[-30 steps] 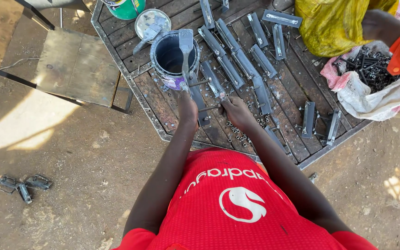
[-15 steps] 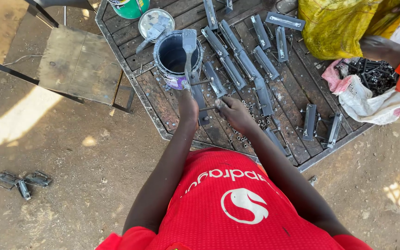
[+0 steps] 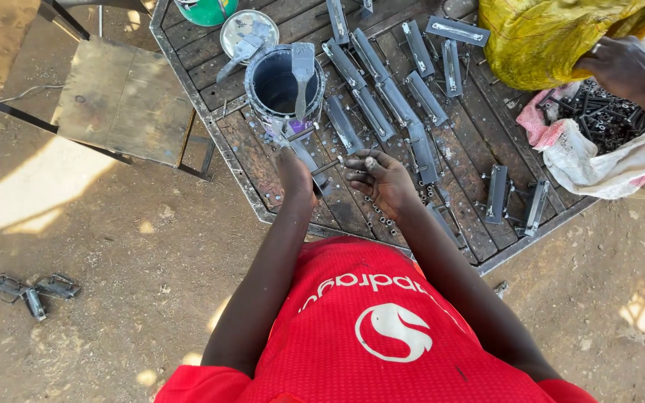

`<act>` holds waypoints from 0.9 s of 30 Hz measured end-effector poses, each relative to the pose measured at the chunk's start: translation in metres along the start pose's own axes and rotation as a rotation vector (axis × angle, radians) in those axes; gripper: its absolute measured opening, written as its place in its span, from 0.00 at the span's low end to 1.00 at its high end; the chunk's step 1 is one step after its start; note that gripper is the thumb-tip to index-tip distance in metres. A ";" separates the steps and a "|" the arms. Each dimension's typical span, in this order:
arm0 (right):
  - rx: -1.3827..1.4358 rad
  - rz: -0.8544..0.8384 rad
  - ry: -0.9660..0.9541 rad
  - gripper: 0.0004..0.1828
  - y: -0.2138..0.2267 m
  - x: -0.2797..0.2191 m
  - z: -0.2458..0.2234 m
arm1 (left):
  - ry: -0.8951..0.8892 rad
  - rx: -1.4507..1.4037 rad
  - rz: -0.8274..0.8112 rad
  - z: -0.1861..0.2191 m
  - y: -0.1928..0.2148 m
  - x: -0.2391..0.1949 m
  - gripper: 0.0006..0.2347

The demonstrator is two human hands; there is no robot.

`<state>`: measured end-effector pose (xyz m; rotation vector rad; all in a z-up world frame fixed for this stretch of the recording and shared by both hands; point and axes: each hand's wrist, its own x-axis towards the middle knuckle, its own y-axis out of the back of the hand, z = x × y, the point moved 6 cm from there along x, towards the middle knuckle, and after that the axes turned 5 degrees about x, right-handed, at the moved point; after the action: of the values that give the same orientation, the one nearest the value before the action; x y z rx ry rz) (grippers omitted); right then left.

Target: Assembling small metal brackets by inserting pins into them on a workbench.

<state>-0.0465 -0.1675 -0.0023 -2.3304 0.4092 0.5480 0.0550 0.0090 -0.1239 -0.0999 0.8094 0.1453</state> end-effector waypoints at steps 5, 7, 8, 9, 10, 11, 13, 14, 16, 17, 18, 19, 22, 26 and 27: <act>-0.237 -0.006 0.047 0.17 -0.038 -0.025 -0.023 | -0.046 -0.089 0.052 -0.004 0.006 -0.010 0.28; -0.312 -0.035 0.058 0.20 -0.047 -0.028 -0.024 | -0.056 -0.106 0.060 -0.004 0.009 -0.010 0.28; -0.380 -0.058 0.051 0.16 -0.044 -0.024 -0.020 | -0.046 -0.129 0.063 0.000 0.010 -0.018 0.29; -0.448 -0.077 0.045 0.13 -0.039 -0.021 -0.016 | -0.033 -0.152 0.063 0.003 0.009 -0.027 0.29; -0.449 -0.079 0.043 0.13 -0.036 -0.017 -0.010 | -0.033 -0.153 0.065 0.008 0.011 -0.035 0.29; -0.500 -0.098 0.073 0.12 -0.033 -0.013 -0.006 | -0.035 -0.130 0.069 0.013 0.012 -0.043 0.29; -0.550 -0.116 0.101 0.12 -0.032 -0.010 -0.004 | -0.035 -0.105 0.075 0.015 0.014 -0.049 0.29; -0.524 -0.146 0.102 0.12 -0.036 -0.013 -0.006 | -0.040 -0.084 0.096 0.013 0.016 -0.047 0.28; -0.496 -0.177 0.099 0.14 -0.037 -0.013 -0.004 | -0.044 -0.061 0.121 0.015 0.019 -0.053 0.28; -0.508 -0.170 0.130 0.12 -0.034 -0.010 -0.004 | -0.053 -0.034 0.114 0.020 0.018 -0.061 0.28; -0.521 -0.162 0.161 0.09 -0.031 -0.008 -0.004 | -0.062 -0.007 0.107 0.025 0.018 -0.069 0.29; -0.519 -0.161 0.161 0.09 -0.031 -0.007 -0.004 | -0.061 -0.005 0.107 0.033 0.016 -0.080 0.29; -0.545 -0.145 0.236 0.08 -0.036 -0.009 -0.016 | -0.060 -0.026 0.084 0.051 0.009 -0.104 0.28; -0.578 -0.153 0.260 0.09 -0.053 -0.018 -0.029 | -0.087 -0.010 0.086 0.059 0.007 -0.106 0.28; -0.601 -0.166 0.262 0.07 -0.056 -0.018 -0.030 | -0.089 -0.023 0.079 0.060 0.005 -0.106 0.28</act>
<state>-0.0298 -0.1464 0.0578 -2.9989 0.1753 0.3086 0.0248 0.0132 -0.0061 -0.0830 0.7235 0.2322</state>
